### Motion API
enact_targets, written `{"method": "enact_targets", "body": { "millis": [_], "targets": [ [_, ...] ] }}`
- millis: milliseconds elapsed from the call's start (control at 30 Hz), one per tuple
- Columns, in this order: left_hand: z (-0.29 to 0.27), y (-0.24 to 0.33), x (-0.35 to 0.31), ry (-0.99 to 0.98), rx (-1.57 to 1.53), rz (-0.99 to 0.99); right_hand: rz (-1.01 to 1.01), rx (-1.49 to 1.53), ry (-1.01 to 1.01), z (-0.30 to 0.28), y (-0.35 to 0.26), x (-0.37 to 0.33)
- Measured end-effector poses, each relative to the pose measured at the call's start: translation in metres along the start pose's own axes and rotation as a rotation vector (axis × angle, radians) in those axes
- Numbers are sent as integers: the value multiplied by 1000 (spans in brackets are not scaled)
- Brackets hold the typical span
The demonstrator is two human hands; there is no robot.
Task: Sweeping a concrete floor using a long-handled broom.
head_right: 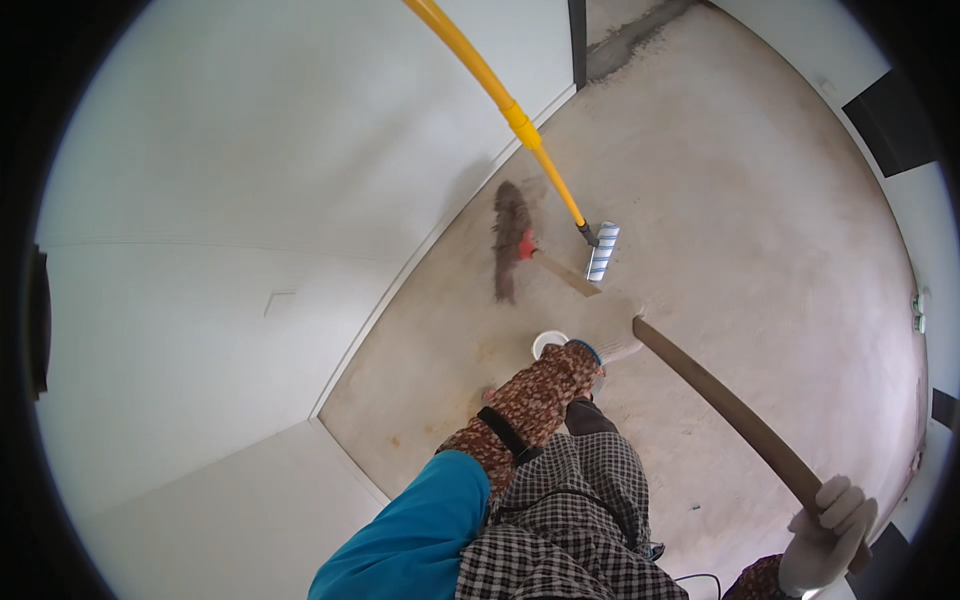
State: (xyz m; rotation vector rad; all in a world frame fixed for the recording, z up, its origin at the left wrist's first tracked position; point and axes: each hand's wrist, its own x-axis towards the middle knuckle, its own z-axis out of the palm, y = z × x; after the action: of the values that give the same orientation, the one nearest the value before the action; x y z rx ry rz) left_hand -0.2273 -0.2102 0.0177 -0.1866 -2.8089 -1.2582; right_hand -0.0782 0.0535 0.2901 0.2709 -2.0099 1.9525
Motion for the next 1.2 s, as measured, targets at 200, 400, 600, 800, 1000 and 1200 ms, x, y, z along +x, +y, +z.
{"method": "enact_targets", "body": {
  "millis": [200,400,600,800,1000,1200],
  "targets": [
    [54,-80,-136,-57,216,-257,174,93,-77,-1,102,-58],
    [52,-119,-241,-356,158,-442,406,229,-281,16,154,-91],
    [52,-174,-311,-464,211,-549,639,305,-415,51,173,-137],
    [140,-264,-333,23,-158,-464,601,205,-609,81,140,-124],
    [130,-164,-171,108,-23,-250,26,-209,-570,72,82,-113],
    [90,-112,-105,21,-478,-402,-111,-110,-412,55,67,-129]
  ]
}}
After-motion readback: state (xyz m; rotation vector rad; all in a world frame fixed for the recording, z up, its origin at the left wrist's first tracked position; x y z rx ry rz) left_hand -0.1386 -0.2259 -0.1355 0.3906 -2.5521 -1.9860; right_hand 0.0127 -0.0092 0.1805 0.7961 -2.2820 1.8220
